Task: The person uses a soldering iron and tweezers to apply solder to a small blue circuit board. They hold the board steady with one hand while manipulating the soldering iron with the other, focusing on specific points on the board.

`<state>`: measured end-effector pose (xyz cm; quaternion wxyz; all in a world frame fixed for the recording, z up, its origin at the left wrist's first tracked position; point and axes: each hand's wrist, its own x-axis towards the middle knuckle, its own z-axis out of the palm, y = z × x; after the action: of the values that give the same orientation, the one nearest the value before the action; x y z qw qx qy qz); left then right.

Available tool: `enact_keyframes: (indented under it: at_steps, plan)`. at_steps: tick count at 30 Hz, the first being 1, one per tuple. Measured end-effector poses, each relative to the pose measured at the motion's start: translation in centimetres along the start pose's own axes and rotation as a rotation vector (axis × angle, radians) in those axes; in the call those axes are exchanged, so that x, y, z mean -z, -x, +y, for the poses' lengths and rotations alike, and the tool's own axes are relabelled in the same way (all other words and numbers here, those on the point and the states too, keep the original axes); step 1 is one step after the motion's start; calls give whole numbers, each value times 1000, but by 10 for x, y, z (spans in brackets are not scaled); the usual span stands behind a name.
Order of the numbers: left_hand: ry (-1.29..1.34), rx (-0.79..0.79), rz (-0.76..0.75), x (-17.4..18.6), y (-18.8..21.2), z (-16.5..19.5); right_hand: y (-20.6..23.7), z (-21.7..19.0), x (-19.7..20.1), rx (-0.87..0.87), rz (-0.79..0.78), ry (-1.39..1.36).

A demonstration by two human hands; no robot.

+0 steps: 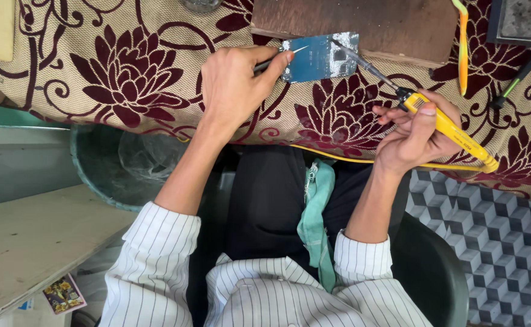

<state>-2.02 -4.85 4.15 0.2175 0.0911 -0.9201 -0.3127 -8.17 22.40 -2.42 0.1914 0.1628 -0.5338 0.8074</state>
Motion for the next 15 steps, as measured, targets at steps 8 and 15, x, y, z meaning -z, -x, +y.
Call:
enact_keyframes:
  at_steps: [8, 15]
  plan:
    - [-5, 151, -97, 5, -4, 7, -5, 3, 8, -31, 179, -113]
    - [94, 348, -219, 15, -14, 11, -15, -2, 19, -245, 347, -191]
